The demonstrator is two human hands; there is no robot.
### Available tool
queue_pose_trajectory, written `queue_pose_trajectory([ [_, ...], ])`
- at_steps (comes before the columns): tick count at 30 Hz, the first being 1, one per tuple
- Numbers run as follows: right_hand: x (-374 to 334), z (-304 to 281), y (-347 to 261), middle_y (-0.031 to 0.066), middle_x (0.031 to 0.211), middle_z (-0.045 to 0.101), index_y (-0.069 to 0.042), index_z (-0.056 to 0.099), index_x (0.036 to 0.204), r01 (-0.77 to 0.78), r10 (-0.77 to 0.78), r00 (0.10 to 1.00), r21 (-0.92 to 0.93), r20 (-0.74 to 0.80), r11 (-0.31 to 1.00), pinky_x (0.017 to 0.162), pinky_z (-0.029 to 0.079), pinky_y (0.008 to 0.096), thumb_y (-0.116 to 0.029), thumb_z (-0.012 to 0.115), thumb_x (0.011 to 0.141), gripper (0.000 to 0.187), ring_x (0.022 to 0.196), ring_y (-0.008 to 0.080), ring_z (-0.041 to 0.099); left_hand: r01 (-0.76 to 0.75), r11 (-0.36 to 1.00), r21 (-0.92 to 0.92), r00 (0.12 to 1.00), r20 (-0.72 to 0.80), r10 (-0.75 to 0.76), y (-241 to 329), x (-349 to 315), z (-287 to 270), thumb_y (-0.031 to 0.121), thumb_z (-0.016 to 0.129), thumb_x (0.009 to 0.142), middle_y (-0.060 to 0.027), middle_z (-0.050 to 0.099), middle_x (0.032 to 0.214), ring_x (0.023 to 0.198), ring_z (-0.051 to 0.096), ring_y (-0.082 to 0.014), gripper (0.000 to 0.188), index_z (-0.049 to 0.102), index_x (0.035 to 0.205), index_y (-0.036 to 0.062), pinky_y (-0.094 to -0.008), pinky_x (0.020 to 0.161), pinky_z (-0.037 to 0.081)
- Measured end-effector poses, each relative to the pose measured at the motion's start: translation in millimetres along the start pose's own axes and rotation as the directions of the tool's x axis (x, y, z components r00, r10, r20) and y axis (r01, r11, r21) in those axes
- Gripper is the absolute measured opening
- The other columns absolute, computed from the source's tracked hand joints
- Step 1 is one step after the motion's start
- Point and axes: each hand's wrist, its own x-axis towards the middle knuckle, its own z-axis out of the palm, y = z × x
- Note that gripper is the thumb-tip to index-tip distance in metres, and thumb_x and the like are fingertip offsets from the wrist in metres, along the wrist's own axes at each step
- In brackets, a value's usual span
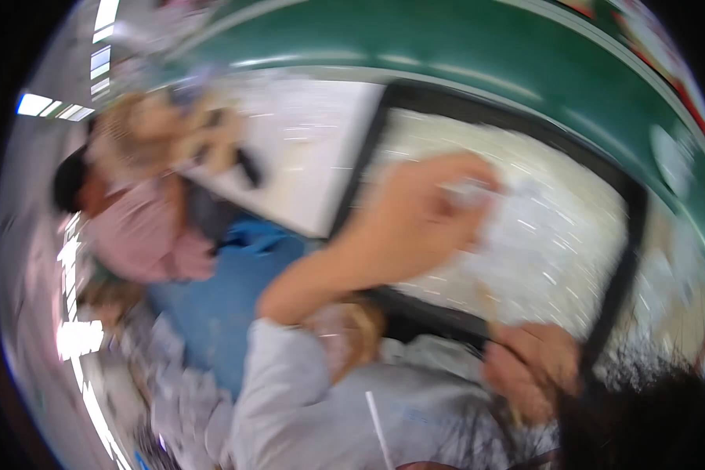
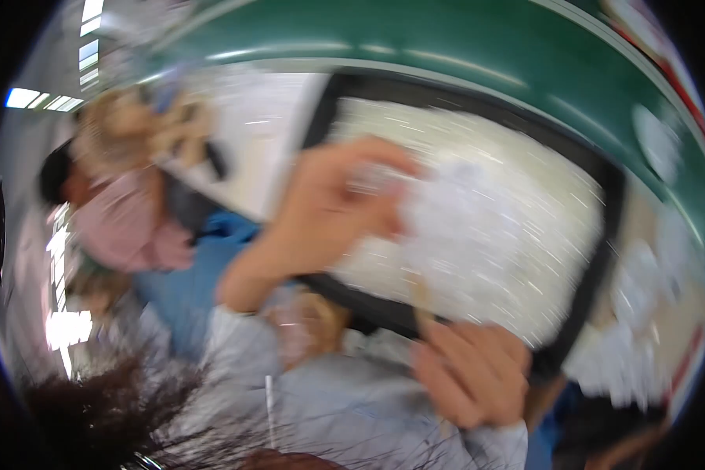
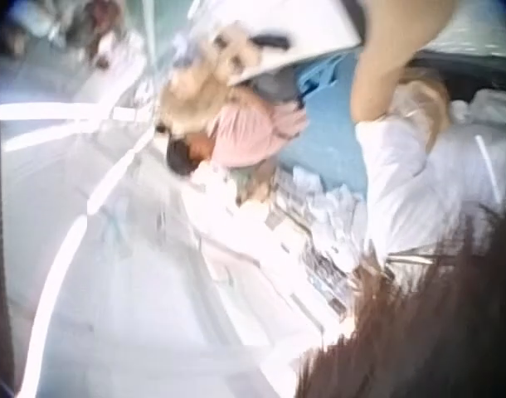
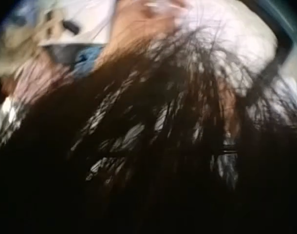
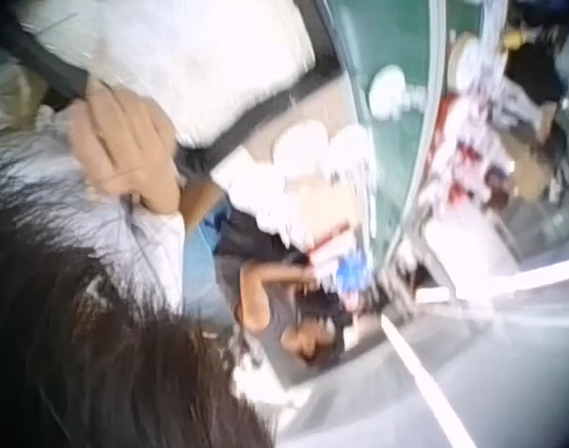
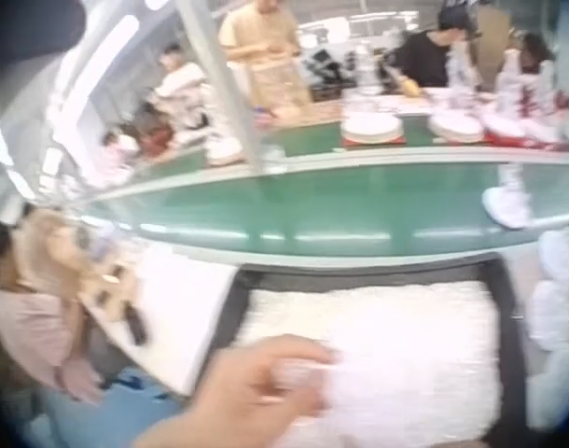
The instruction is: Applying small decorative beads to a transparent light fixture component using a brush and adhesive.
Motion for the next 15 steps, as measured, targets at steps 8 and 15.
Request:
queue_pose_trajectory([
  [8,4,-11,29,0.0216,0.086,0.066,0.004,0.065,0.096,0.563,-0.571,0.819,-0.115,-0.060,0.819,0.057,0.055,0.0367,-0.003,0.073,0.077,0.022,0.068,0.0318,0.067,-0.462,0.806,0.371,0.842,-0.102,0.530,-9,17,34,0.007,0.065,0.085,-0.0128,0.062,0.066,0.051,0.061,-0.0259,0.006,0.062,0.087,0.0022,-0.0342,0.048,0.046],
  [15,1,6,-15,0.0206,0.085,0.066,0.003,0.065,0.096,-0.182,0.248,0.931,0.250,-0.269,0.951,0.056,0.055,0.0362,-0.004,0.074,0.077,0.022,0.068,0.0315,0.067,-0.520,0.634,0.572,0.691,-0.153,0.706,-9,19,6,0.007,0.064,0.081,-0.0119,0.063,0.071,0.059,0.060,-0.0303,0.004,0.064,0.084,0.0040,-0.0365,0.053,0.046],
])
